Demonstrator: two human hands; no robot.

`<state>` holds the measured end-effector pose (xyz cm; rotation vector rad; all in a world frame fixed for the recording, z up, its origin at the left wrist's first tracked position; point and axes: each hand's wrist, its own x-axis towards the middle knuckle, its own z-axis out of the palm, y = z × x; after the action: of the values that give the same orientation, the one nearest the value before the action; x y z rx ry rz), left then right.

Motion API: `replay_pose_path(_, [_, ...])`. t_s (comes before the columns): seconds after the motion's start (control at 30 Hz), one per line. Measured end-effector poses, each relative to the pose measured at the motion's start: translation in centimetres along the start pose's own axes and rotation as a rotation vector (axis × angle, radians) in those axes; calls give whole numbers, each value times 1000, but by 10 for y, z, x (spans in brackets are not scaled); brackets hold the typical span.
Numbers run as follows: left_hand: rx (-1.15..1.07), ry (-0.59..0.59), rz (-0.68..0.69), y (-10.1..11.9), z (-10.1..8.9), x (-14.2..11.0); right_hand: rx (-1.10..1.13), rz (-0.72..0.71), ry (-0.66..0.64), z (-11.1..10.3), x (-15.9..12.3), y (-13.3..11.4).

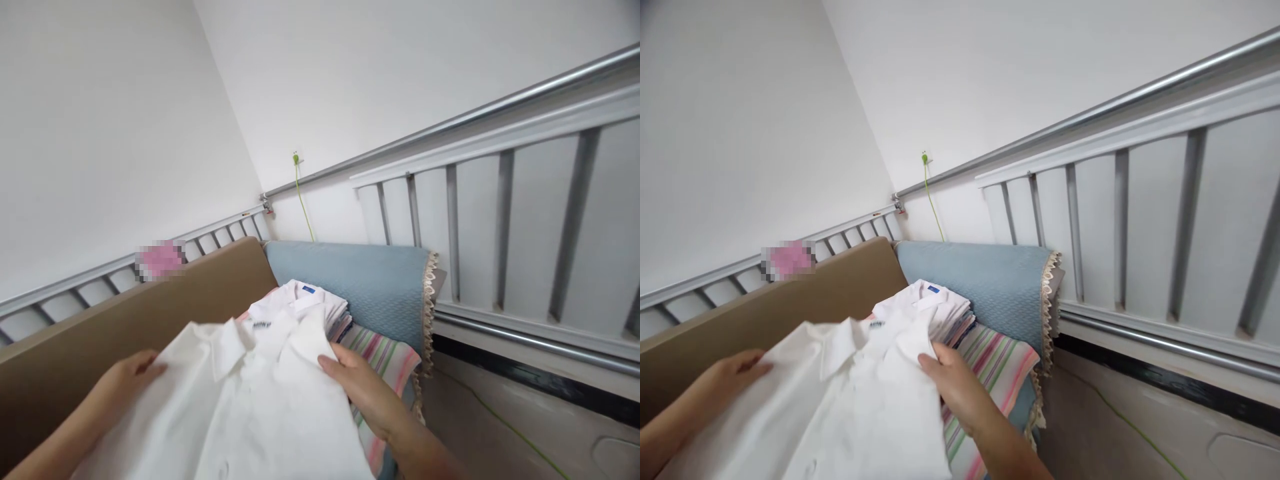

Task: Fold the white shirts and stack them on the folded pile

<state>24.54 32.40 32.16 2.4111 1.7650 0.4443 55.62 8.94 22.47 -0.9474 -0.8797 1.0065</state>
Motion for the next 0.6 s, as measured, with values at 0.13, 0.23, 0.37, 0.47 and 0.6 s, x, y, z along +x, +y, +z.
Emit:
replay_pose_path(0.13, [66,197,135,95,-22,88,-32,-193,235,-16,41,-18])
replay_pose_path(0.23, [98,297,203,156,-7,153,-59,-294,414,-29,77,-9])
replay_pose_path(0.37, [98,270,289,207,64,223,-90,-311,576,-51,120,36])
replay_pose_path(0.47, [119,150,279,213,142,252,-167,-140,621,-69,141,94])
replay_pose_path(0.6, [147,-1,244,196,228,272,-199,103,628,-84,148,155])
